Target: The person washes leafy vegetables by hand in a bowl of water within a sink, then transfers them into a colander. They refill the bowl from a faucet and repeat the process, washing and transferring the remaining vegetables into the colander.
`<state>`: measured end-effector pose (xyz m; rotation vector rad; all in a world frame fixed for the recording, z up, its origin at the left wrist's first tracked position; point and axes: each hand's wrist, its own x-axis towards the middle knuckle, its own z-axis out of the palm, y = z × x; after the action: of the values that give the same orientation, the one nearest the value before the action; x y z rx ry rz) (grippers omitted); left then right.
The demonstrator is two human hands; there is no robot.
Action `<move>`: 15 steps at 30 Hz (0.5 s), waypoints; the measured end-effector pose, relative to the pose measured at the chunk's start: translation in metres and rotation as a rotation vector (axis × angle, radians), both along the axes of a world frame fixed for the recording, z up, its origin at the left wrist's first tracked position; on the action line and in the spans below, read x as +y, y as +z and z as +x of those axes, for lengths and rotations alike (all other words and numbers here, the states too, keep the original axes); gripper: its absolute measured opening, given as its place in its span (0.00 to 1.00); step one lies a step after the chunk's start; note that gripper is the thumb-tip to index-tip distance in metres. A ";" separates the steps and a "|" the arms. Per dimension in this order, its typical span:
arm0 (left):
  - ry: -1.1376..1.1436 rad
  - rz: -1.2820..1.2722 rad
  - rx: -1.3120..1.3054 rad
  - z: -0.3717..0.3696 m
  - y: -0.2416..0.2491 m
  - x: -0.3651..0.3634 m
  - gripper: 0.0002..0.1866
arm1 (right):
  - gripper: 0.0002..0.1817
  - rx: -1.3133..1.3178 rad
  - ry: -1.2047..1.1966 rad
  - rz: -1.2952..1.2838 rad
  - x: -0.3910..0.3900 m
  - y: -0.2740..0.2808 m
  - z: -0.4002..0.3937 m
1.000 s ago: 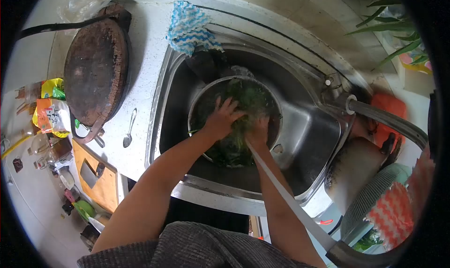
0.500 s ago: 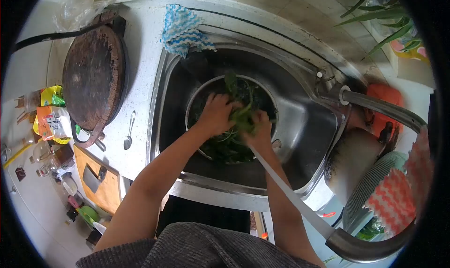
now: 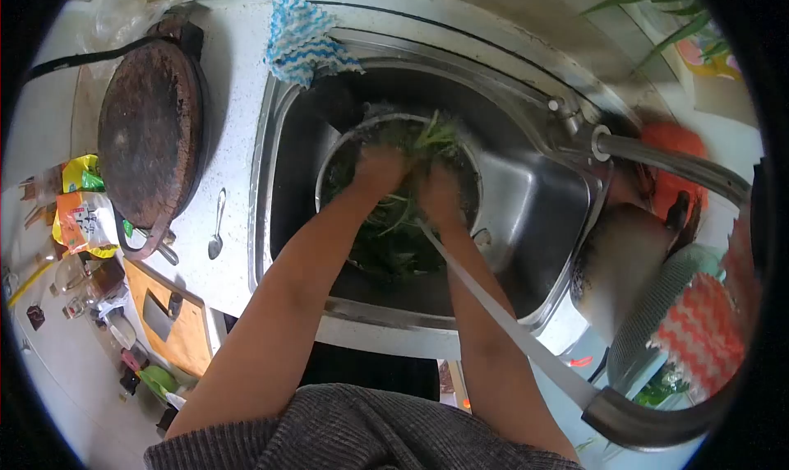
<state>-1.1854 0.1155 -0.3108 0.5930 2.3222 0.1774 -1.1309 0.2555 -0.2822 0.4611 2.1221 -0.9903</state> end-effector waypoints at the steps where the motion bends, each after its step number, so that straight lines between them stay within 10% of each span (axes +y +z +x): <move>1: 0.078 -0.034 -0.035 -0.009 0.023 0.006 0.30 | 0.29 0.092 -0.047 0.003 0.000 -0.006 0.005; 7: 0.442 0.055 0.018 -0.011 0.042 -0.007 0.40 | 0.27 0.413 0.004 0.216 -0.017 0.028 0.036; 15: 0.388 0.218 0.406 0.058 0.071 -0.031 0.45 | 0.32 0.631 0.589 0.830 0.030 0.043 0.063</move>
<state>-1.1275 0.0844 -0.2402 0.2915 2.8220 0.5397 -1.0683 0.2855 -0.2396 -0.1516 2.9418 0.1573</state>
